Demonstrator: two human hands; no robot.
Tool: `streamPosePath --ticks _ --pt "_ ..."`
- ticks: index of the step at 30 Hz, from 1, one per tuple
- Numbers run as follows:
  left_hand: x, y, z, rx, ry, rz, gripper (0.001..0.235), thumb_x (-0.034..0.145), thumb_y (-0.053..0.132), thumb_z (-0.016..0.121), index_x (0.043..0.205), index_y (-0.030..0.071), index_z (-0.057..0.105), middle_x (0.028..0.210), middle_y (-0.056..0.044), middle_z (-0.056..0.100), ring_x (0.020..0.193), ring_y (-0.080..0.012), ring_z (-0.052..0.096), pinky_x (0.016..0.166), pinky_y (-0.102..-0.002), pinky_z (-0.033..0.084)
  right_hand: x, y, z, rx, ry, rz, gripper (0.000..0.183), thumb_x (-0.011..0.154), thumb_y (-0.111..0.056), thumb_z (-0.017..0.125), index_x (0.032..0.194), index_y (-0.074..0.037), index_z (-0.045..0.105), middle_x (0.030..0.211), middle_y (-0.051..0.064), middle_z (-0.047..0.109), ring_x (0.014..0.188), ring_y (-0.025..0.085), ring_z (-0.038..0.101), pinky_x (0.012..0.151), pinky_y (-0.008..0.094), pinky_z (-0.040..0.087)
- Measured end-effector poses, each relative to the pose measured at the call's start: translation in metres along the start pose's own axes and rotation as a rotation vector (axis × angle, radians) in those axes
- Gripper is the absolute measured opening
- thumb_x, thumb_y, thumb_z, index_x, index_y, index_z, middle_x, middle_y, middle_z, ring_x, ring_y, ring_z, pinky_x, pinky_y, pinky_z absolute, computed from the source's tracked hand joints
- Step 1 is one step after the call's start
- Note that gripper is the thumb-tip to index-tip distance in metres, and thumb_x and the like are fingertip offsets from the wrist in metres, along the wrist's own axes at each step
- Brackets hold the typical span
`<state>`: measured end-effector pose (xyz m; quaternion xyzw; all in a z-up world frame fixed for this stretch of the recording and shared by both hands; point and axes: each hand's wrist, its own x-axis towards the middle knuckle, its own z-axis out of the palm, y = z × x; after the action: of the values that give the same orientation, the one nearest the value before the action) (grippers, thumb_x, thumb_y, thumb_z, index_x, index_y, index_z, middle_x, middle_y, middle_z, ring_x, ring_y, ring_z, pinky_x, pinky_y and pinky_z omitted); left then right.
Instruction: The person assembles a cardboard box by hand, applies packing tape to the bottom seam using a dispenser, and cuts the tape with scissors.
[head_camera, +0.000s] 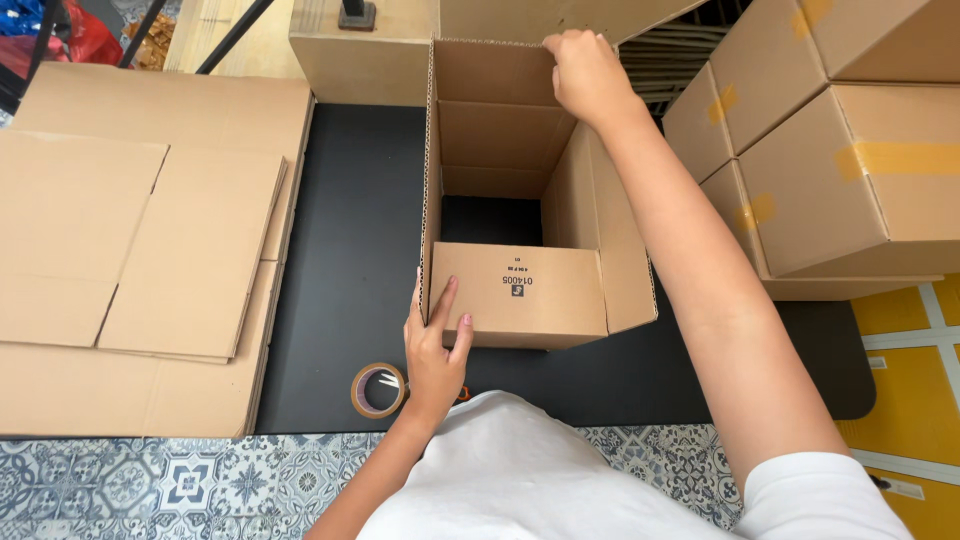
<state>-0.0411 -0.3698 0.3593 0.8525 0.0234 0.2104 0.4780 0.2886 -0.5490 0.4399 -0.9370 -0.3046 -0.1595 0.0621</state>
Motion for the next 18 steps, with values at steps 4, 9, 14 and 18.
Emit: streamPosePath --ticks 4,9,14,18 --pt "-0.001 -0.003 0.0 0.02 -0.008 0.003 0.041 0.088 0.018 0.051 0.129 0.019 0.048 0.144 -0.017 0.026 0.13 -0.0286 0.035 0.101 -0.041 0.029 -0.001 0.009 0.011 0.091 0.063 0.052 0.028 0.076 0.006 0.052 0.101 0.002 0.063 0.081 0.02 0.062 0.07 0.041 0.056 0.059 0.046 0.044" --pt "-0.002 -0.002 0.0 -0.001 0.002 0.0 0.042 0.086 0.017 0.052 0.127 0.017 0.049 0.144 -0.016 0.027 0.129 -0.0296 0.034 0.101 -0.042 0.029 -0.003 0.003 0.012 0.01 0.078 0.006 0.044 0.057 0.021 0.035 0.09 0.0 0.057 0.071 0.013 0.054 0.067 0.034 0.049 0.06 0.042 0.041" --pt "-0.001 -0.004 0.001 0.019 0.011 0.033 0.041 0.086 0.018 0.052 0.128 0.016 0.049 0.144 -0.015 0.026 0.128 -0.0292 0.036 0.099 -0.043 0.031 -0.011 0.004 0.003 0.04 0.09 -0.141 0.027 0.062 0.016 0.039 0.08 -0.002 0.047 0.067 0.01 0.049 0.065 0.03 0.045 0.053 0.039 0.037" --pt "0.003 0.0 0.002 -0.014 -0.027 0.013 0.041 0.087 0.02 0.049 0.128 0.016 0.049 0.146 -0.015 0.022 0.131 -0.0281 0.032 0.101 -0.043 0.028 -0.023 -0.005 -0.007 0.069 -0.062 -0.297 0.029 0.062 0.015 0.048 0.082 -0.003 0.055 0.071 0.009 0.056 0.074 0.029 0.051 0.063 0.04 0.042"
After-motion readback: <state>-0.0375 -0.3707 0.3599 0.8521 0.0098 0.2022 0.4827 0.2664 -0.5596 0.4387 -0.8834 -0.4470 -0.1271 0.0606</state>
